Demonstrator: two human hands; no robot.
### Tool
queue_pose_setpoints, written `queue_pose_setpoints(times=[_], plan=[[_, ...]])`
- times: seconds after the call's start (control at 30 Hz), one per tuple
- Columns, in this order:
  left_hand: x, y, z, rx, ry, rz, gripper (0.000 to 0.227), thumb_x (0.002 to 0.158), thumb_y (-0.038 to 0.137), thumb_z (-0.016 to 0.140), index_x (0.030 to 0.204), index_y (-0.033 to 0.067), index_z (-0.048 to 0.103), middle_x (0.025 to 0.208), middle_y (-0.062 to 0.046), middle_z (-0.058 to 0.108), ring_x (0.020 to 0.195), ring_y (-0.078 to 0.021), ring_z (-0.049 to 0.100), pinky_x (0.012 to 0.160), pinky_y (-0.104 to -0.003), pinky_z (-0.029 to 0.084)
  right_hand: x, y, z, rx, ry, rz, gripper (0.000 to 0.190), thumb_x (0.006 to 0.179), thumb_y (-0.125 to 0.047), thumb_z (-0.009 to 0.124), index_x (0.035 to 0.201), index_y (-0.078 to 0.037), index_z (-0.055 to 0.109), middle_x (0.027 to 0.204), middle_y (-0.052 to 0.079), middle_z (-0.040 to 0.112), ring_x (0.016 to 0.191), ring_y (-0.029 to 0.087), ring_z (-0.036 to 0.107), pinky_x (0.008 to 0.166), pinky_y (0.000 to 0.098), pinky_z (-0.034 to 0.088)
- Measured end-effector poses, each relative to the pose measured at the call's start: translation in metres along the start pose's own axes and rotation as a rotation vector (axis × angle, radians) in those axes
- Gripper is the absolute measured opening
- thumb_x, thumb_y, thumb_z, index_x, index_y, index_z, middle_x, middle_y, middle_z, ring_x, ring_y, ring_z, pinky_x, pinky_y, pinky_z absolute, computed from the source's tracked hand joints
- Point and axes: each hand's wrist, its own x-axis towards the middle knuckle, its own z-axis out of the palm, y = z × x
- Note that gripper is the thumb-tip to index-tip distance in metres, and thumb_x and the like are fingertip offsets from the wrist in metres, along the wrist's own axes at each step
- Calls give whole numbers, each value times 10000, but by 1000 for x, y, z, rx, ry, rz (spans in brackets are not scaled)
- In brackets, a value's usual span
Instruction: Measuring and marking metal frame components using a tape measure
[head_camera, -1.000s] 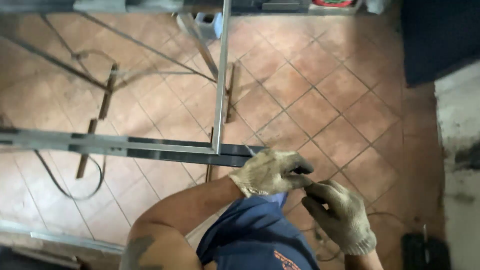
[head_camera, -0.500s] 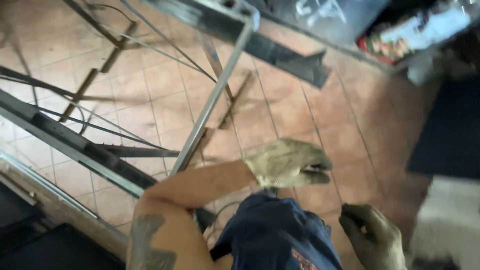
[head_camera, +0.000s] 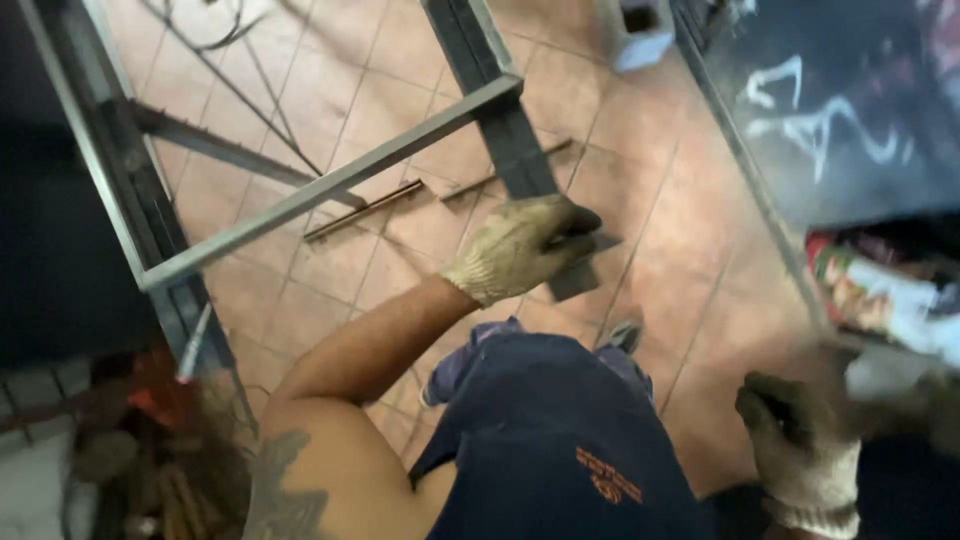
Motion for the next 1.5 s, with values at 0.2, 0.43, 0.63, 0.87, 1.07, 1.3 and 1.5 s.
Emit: queue_pose_setpoints(times=[0.2,0.43,0.63,0.87,1.07,1.3,1.5], plan=[[60,8,-10,304,465,-202,246,910,335,680,1062,182,798,977,-109,731,900,-353,689,781,-471,519,187,-24,-68,80,-329,362,300,912,-130,728,1182,-6,769,1124,121,786,1029,182,682,919,315,504],[114,-54,-28,559,902,-470,512,783,413,802,1203,150,674,1152,-123,676,1043,-347,644,950,-498,479,359,-35,-13,25,-648,-369,233,831,-169,787,1061,-132,789,996,-7,807,801,94,746,664,245,566],[155,-79,-48,647,977,-616,535,706,412,799,1159,161,665,900,-77,658,948,-324,634,1069,-587,366,470,-89,34,-87,-836,-459,249,787,-257,826,1029,-199,827,952,-64,844,726,88,749,683,257,565],[180,-52,-36,563,901,-1264,929,538,598,847,1372,253,626,1362,-27,627,1370,-355,496,1099,-665,337,595,-186,134,-66,-964,-873,269,812,-362,809,1047,-234,781,1006,-39,821,912,127,796,780,304,576],[223,-85,49,510,1384,-1548,1055,604,540,886,1517,170,509,1625,-368,338,1547,-452,327,1233,-427,368,668,-313,295,338,-944,-1708,547,846,-390,846,1281,-118,657,1241,150,677,1130,359,656,956,462,539],[241,-80,37,295,1219,-1937,1060,689,562,724,1472,-98,450,1365,-294,578,1227,-535,538,1170,-581,294,695,-407,383,205,-785,-2189,702,721,-638,826,1220,-157,709,1252,85,709,1218,362,614,1087,541,390],[241,-83,35,368,1307,-1807,1038,768,512,707,1503,-148,388,1414,-330,543,1308,-501,520,1199,-614,298,690,-408,392,35,-857,-2207,629,845,-759,631,934,-153,776,917,22,765,916,303,714,1044,505,479]])
